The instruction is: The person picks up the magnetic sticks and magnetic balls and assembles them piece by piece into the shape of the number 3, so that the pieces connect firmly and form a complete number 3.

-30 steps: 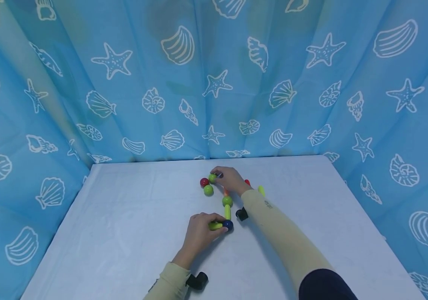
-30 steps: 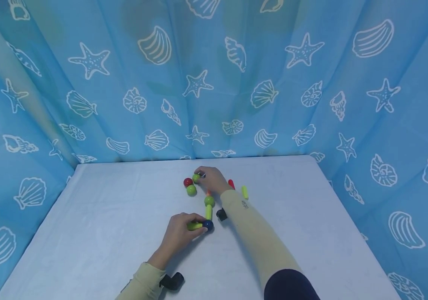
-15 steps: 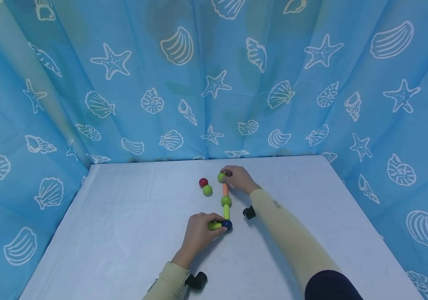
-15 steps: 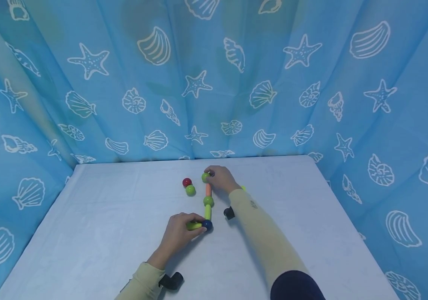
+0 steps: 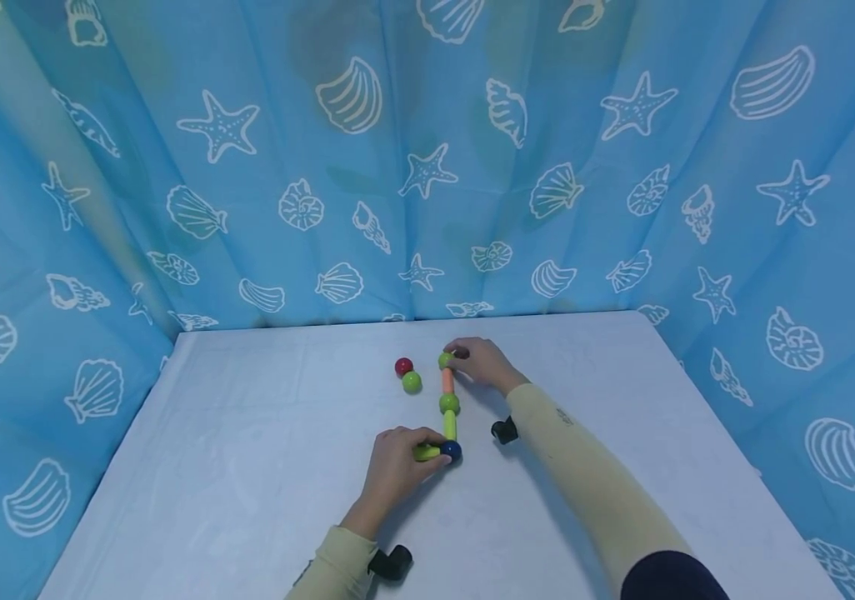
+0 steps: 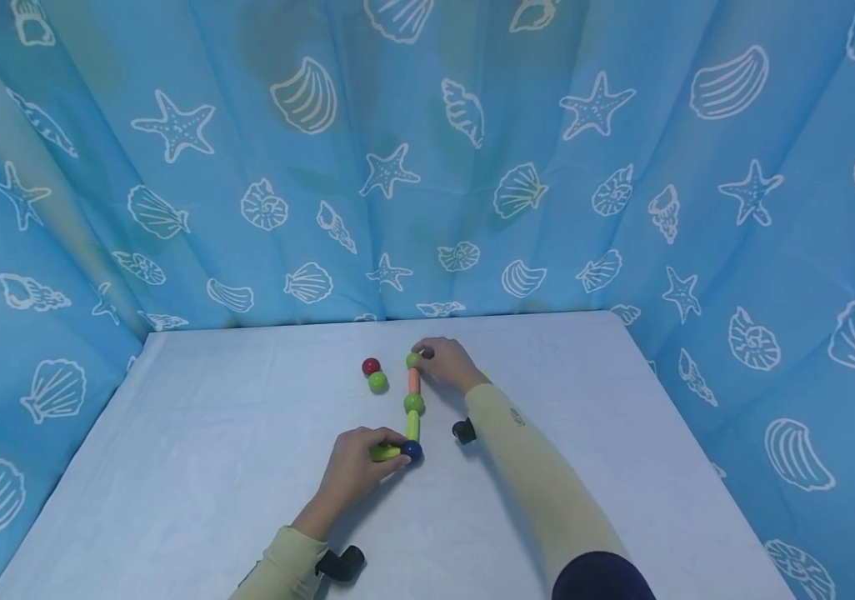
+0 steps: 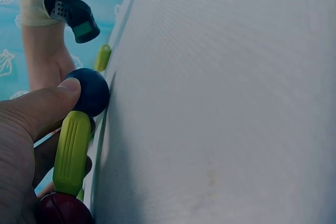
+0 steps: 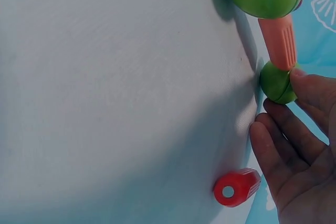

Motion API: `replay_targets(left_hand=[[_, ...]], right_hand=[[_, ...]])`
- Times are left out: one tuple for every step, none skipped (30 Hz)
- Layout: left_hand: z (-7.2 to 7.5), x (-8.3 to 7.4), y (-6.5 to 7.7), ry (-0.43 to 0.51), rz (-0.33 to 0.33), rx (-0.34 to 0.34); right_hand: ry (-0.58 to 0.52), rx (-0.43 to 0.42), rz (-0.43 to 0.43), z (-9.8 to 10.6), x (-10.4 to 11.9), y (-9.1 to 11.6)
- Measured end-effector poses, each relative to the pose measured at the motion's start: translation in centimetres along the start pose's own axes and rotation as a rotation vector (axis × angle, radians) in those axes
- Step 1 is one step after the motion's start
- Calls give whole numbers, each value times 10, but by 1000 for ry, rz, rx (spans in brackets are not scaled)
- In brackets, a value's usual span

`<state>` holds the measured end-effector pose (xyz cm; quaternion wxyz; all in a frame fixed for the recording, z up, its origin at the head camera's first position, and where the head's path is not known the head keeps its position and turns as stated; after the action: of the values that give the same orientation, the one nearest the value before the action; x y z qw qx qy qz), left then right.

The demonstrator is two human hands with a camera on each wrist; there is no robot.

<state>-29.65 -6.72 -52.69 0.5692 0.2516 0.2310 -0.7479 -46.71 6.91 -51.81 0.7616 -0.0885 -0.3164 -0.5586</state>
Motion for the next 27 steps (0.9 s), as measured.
replay_targets(left_hand=[[0,0,0,0,0,0],[0,0,0,0,0,1],[0,0,0,0,0,0],[0,0,0,-1,0,-1],[0,0,0,-1,0,-2],[0,0,0,0,2,-2],[0,1,0,-1,2,-3],[0,1,0,-1,2,-4],[0,1,0,-2,2,-5],[0,1,0,-1,2,-4],[0,1,0,0,2,-3],[-1,1,0,1,2,-2],[-1,1,0,0,0,-2],[-1,2,0,1,-1,0],[-1,2,0,2,0,1],[-1,2,0,3,0,1],[-1,2,0,3,0,1],[-1,1,0,4,0,0],[-1,1,0,4,1,0],[0,0,0,5,1,0],[0,0,0,6,4,2],[0,0,0,8,4,3],[-1,-1,0,9,5,6],[-1,-1,0,9,5,9],[-1,-1,0,10,5,12],[-1,-2,0,9,3,14],[-2,-2,0,9,1,16]], right_hand=[[-1,4,-2,-1,-1,0],[-4,7,-6,-1,-1,0],[-4,9,-10,-2,-2,0],[-9,12,-12,-3,-3,0],[-12,15,-16,-3,-4,0],[-14,17,-18,-4,-4,0],[-17,18,-19,-4,-4,0],[-21,17,-22,-4,-5,0],[-22,15,-25,-4,-5,1],[-25,14,-27,-4,-5,2],[-26,13,-30,-4,-5,2],[-27,10,-32,-4,-5,3],[-28,8,-34,-4,-4,3],[-30,7,-35,-4,-4,4],[-32,6,-36,-4,-4,4],[-33,4,-35,-4,-4,5],[-35,3,-35,-4,-3,5],[-36,1,-36,-4,-3,5],[-36,0,-35,-4,-3,5],[-35,-1,-35,-3,-3,5],[-35,-1,-36,-4,-3,5],[-36,0,-37,-4,-3,5],[-35,2,-38,-3,-3,5],[-33,4,-39,-3,-3,5],[-28,6,-40,-4,-3,5],[-24,9,-40,-4,-4,5],[-23,10,-40,-4,-4,5]])
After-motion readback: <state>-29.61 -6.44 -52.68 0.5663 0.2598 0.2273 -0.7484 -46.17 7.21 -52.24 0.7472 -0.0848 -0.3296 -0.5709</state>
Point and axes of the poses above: each hand's wrist, its own y-axis away from the middle knuckle, its own z-axis out of the back of the hand, x = y × z, the point moved 9 cm from there along -y, towards the middle knuckle, and after that the axes turned 7 degrees about x, right-handed, at the moved point
